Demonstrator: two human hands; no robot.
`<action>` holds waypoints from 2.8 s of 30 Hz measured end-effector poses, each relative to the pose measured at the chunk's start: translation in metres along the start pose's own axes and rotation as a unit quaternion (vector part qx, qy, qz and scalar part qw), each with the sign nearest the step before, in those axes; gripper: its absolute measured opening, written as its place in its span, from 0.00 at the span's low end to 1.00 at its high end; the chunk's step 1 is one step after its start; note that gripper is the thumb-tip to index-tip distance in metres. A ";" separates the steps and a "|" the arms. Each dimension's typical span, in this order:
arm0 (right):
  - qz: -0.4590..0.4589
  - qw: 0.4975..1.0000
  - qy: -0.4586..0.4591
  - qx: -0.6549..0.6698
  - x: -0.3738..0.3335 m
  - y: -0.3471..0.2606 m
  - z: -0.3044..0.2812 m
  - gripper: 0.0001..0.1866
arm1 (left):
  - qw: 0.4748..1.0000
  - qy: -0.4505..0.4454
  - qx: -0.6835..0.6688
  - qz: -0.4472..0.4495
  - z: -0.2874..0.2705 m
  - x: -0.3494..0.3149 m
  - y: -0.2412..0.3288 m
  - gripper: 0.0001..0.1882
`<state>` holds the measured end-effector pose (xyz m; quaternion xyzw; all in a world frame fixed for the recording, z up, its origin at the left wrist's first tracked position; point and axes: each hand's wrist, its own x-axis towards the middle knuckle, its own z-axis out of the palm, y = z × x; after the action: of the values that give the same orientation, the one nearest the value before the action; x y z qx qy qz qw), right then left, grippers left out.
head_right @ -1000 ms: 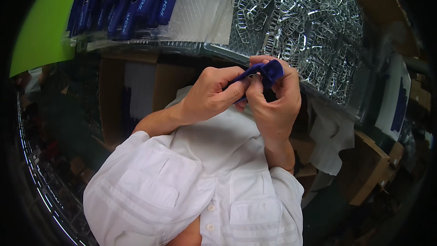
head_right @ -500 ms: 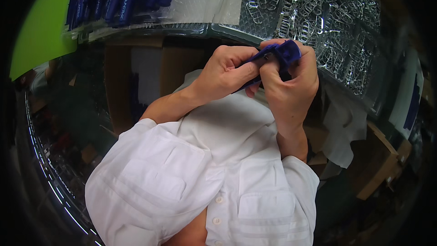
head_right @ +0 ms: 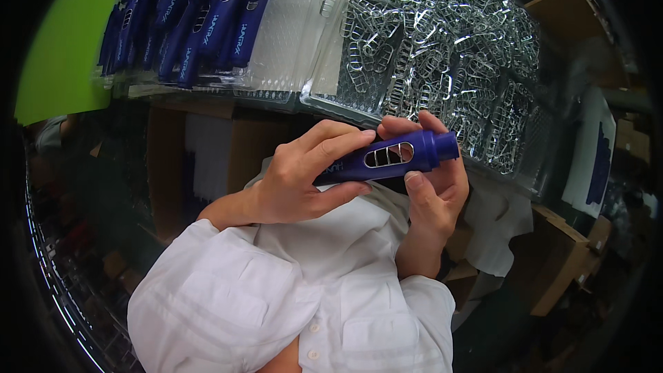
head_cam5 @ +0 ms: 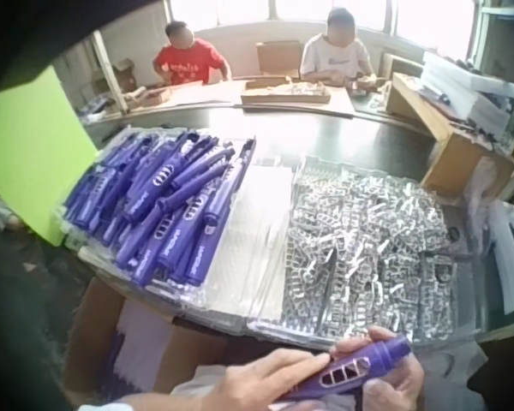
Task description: The recorder is assembling small electronic housing components by inserting metal clips into plastic blue casings and stacking the finished items in a box.
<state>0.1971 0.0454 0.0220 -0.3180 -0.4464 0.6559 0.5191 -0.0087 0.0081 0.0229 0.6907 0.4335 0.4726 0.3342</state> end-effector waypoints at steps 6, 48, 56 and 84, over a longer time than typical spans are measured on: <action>0.019 0.999 -0.003 0.038 0.003 0.002 -0.007 0.41 | 0.999 0.043 0.007 0.000 0.004 -0.002 0.001 0.36; -0.098 0.928 0.278 -0.227 -0.004 -0.022 -0.131 0.21 | 0.898 0.155 0.307 0.275 -0.148 0.170 0.028 0.18; -0.071 0.688 0.141 -0.708 0.096 -0.045 -0.173 0.16 | 0.813 0.539 0.124 -0.181 -0.166 -0.112 -0.054 0.23; 0.017 0.847 0.165 -0.505 0.086 -0.036 -0.210 0.16 | 0.548 0.151 0.542 -0.619 -0.231 -0.552 -0.322 0.23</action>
<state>0.3740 0.1846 -0.0248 -0.6471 -0.6182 0.2870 0.3416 -0.4156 -0.3558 -0.3822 0.2204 0.9716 -0.0784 0.0357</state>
